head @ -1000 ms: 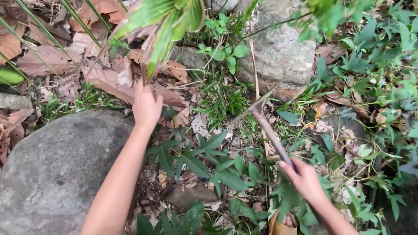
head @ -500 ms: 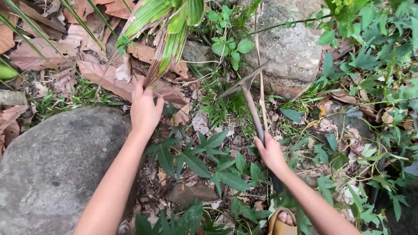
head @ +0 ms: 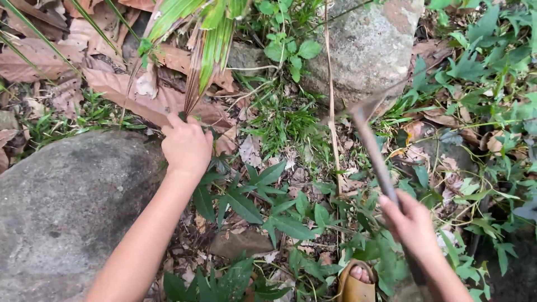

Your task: Clearing weeds and digging in the soil using a small hand pickaxe.

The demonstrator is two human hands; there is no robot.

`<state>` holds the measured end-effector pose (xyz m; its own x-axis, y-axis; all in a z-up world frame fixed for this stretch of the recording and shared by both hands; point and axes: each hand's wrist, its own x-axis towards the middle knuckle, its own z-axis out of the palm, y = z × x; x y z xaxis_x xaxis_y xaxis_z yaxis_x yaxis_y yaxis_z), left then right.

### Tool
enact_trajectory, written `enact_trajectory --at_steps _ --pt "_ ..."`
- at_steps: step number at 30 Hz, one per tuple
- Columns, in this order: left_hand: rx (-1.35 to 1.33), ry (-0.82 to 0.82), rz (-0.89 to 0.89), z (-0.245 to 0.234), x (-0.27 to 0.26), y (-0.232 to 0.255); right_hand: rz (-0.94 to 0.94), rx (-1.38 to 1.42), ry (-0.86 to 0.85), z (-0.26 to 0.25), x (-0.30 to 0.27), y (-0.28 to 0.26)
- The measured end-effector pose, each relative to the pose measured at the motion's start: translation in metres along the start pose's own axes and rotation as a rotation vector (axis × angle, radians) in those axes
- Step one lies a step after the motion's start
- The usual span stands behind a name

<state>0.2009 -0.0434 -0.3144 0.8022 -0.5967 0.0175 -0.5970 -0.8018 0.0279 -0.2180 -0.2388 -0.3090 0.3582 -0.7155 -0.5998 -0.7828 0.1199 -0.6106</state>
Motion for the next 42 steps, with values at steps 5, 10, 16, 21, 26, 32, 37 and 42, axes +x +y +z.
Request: enact_trajectory --at_steps 5,10,16,21,26,32,37,42 --pt "0.031 -0.381 -0.005 -0.018 0.001 0.017 -0.329 0.487 0.067 0.031 0.029 -0.056" --pt "-0.209 -0.483 0.057 -0.025 -0.005 0.024 -0.374 0.18 0.101 0.086 0.1 0.011" --pt "-1.042 -0.906 0.114 0.063 0.0 0.063 -0.322 -0.227 0.092 0.07 0.066 0.069" --pt "-1.043 -0.395 0.356 0.143 0.031 0.13 -0.11 -0.229 0.093 0.034 0.058 0.11" --pt "-0.378 -0.116 0.531 0.189 0.092 0.158 0.028 -0.071 0.084 0.032 0.055 0.1" --pt "-0.191 -0.026 0.667 0.205 0.095 0.15 -0.155 -0.257 0.147 0.047 0.046 0.108" --pt "-0.106 0.037 0.721 0.21 0.094 0.148 -0.173 -0.323 0.129 0.052 0.034 0.091" --pt "-0.057 0.038 0.714 0.205 0.096 0.149 -0.167 -0.365 0.117 0.059 0.026 0.089"
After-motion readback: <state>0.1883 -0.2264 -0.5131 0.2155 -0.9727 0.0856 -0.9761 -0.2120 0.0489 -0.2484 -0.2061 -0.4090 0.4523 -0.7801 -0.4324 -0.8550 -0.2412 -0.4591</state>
